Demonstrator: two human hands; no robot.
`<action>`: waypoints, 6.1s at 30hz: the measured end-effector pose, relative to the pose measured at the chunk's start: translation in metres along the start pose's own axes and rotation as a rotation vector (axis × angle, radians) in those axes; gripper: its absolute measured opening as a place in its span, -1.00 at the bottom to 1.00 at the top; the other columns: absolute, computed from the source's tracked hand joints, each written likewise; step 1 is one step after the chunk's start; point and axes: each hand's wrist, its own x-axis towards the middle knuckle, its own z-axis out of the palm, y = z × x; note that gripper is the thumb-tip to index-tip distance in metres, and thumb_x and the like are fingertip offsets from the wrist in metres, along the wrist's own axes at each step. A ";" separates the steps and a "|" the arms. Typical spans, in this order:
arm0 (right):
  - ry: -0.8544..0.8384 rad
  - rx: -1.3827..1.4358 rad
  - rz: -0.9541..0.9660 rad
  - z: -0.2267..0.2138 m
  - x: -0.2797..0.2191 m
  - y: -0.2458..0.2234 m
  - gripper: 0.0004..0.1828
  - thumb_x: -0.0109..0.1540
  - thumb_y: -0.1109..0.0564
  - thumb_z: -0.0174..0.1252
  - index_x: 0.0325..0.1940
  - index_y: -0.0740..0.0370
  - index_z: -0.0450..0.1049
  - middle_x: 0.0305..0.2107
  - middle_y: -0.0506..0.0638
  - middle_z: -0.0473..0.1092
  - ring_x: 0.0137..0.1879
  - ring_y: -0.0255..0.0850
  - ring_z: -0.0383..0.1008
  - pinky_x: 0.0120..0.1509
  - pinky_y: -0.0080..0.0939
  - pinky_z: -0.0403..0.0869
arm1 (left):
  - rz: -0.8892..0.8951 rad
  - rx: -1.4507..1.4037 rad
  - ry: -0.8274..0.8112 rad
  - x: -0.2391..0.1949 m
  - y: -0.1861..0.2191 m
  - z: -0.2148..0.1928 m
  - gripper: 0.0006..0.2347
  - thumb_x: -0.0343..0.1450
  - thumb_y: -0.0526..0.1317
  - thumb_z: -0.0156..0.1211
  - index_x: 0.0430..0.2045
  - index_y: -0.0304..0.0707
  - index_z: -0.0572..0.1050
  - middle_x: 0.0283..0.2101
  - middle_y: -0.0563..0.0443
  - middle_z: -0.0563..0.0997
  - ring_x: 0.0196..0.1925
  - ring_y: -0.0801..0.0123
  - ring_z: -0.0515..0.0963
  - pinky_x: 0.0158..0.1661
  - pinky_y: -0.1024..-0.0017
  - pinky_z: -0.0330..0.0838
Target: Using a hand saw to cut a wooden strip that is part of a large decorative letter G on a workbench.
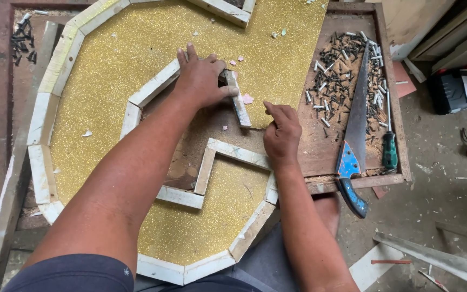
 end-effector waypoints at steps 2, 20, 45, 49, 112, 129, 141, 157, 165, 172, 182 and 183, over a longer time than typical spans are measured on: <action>0.127 -0.112 -0.112 0.003 -0.001 0.007 -0.59 0.26 0.49 -0.05 0.07 0.30 0.58 -0.17 0.11 0.48 0.00 -0.10 0.43 0.10 -0.26 0.55 | -0.008 0.004 -0.013 -0.001 0.001 -0.002 -0.29 0.32 0.43 0.10 0.23 -0.02 0.38 0.43 -0.23 0.26 0.48 -0.63 -0.17 0.35 -0.40 -0.43; -0.273 -0.445 0.334 -0.023 -0.029 -0.078 -0.64 0.34 0.05 0.12 0.21 0.14 0.53 -0.19 -0.04 0.44 0.00 -0.17 0.34 0.19 -0.14 0.39 | -0.008 0.010 -0.031 -0.008 0.007 -0.010 -0.27 0.32 0.43 0.06 0.25 -0.05 0.36 0.44 -0.26 0.22 0.48 -0.62 -0.17 0.36 -0.37 -0.44; -0.466 -0.027 -0.406 -0.023 -0.174 -0.135 -0.83 0.33 0.07 0.19 -0.05 0.16 0.57 -0.26 -0.01 0.45 -0.20 -0.06 0.44 -0.10 -0.05 0.34 | -0.006 0.052 -0.019 -0.003 0.002 -0.002 -0.30 0.35 0.44 0.03 0.19 -0.07 0.40 0.46 -0.26 0.22 0.47 -0.68 -0.15 0.35 -0.39 -0.40; -0.447 0.005 -0.380 -0.024 -0.172 -0.135 -0.83 0.32 0.09 0.21 -0.06 0.17 0.58 -0.27 -0.02 0.46 -0.21 -0.07 0.45 -0.12 -0.06 0.35 | -0.005 0.042 -0.029 -0.004 0.005 -0.005 -0.32 0.35 0.43 0.03 0.14 -0.09 0.42 0.46 -0.29 0.20 0.47 -0.68 -0.17 0.36 -0.36 -0.44; -0.807 -0.654 0.119 0.002 -0.018 -0.096 -0.06 0.31 -0.51 -0.55 0.62 0.06 -0.20 0.58 -0.07 -0.35 0.66 -0.04 -0.39 0.61 0.21 -0.33 | -0.043 0.025 -0.051 -0.010 0.013 -0.012 -0.30 0.37 0.36 0.06 0.30 -0.09 0.28 0.46 -0.29 0.18 0.49 -0.61 -0.21 0.40 -0.29 -0.37; -0.720 -0.623 0.057 0.005 -0.026 -0.089 -0.10 0.38 -0.49 -0.40 0.59 0.15 0.04 0.57 0.09 -0.11 0.66 0.03 -0.16 0.64 0.23 -0.10 | -0.090 -0.021 -0.010 -0.014 0.011 -0.003 -0.33 0.37 0.30 0.21 0.30 0.00 0.27 0.45 -0.18 0.29 0.50 -0.49 -0.09 0.42 -0.32 -0.22; -0.277 -0.229 0.150 0.035 0.041 0.006 -0.52 0.36 -0.07 0.13 0.38 -0.05 0.42 0.05 -0.08 0.53 0.31 -0.14 0.43 0.44 -0.02 0.33 | -0.214 -0.202 0.028 -0.034 0.028 -0.028 -0.22 0.26 0.25 0.39 0.19 -0.13 0.09 0.41 -0.82 0.02 0.52 -0.46 -0.01 0.49 -0.10 -0.25; -0.346 -0.286 0.265 0.116 0.143 0.043 -0.89 0.18 -0.03 0.31 -0.22 -0.18 0.68 -0.39 -0.09 0.56 -0.08 0.01 0.62 0.05 -0.02 0.59 | -0.130 -0.129 0.093 -0.016 0.012 -0.009 -0.25 0.26 0.27 0.40 0.09 -0.25 0.19 0.09 -0.62 0.54 0.52 -0.36 0.00 0.44 -0.17 -0.19; -0.136 -0.128 0.384 0.086 0.136 0.014 -0.84 0.29 0.00 0.22 -0.14 0.03 0.65 -0.33 0.06 0.59 -0.01 0.09 0.61 0.12 0.04 0.53 | -0.180 -0.159 0.041 -0.031 0.026 -0.031 -0.26 0.27 0.19 0.43 0.15 -0.24 0.16 0.34 -0.79 0.21 0.51 -0.41 0.01 0.47 -0.12 -0.18; -0.359 -0.229 0.184 0.089 0.143 0.003 -0.91 0.18 0.06 0.35 -0.22 -0.02 0.67 -0.33 0.06 0.59 -0.02 0.13 0.61 0.09 0.09 0.57 | -0.160 -0.142 0.095 -0.022 0.021 -0.020 -0.26 0.25 0.23 0.43 0.11 -0.28 0.23 0.20 -0.73 0.41 0.51 -0.36 0.02 0.45 -0.12 -0.19; -0.385 -0.280 0.305 0.114 0.142 0.035 -0.87 0.25 0.02 0.24 -0.21 0.04 0.64 -0.35 0.14 0.56 -0.01 0.16 0.60 0.11 0.11 0.57 | -0.162 -0.124 0.077 -0.020 0.018 -0.017 -0.31 0.27 0.19 0.41 0.09 -0.24 0.22 0.13 -0.48 0.56 0.52 -0.31 0.02 0.46 -0.11 -0.19; -0.390 -0.280 0.306 0.112 0.140 0.029 -0.87 0.25 0.02 0.24 -0.21 0.04 0.64 -0.35 0.14 0.56 -0.01 0.16 0.60 0.11 0.11 0.57 | -0.165 -0.126 0.075 -0.020 0.019 -0.017 -0.31 0.27 0.19 0.41 0.09 -0.24 0.22 0.13 -0.48 0.56 0.52 -0.31 0.02 0.46 -0.11 -0.19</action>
